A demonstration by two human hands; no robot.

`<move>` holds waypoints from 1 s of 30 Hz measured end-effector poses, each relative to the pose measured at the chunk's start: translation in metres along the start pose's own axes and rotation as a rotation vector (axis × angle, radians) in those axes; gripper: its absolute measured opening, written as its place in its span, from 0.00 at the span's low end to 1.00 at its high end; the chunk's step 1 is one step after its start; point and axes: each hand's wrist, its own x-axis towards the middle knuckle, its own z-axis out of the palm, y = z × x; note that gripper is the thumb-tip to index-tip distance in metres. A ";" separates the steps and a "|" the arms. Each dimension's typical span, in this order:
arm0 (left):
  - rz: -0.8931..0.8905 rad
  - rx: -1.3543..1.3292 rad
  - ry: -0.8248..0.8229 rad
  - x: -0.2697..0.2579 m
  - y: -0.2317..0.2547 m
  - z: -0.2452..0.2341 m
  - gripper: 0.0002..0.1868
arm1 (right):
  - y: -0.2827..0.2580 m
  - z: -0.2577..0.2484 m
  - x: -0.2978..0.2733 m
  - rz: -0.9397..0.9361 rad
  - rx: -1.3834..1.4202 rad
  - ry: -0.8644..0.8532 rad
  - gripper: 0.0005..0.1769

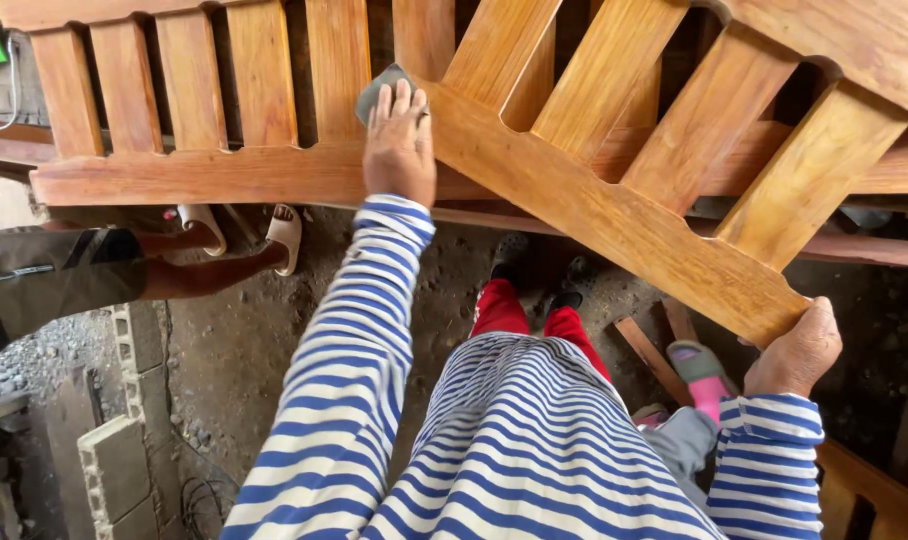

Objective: The person sands a wooden chair backrest with a sanding block, moving it along the slats and edges. They flip the piece over to sand the other side and continue smoothing the surface.

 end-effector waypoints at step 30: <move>0.436 -0.391 -0.370 -0.079 0.247 0.102 0.22 | -0.042 0.038 0.109 -0.227 0.017 -0.029 0.17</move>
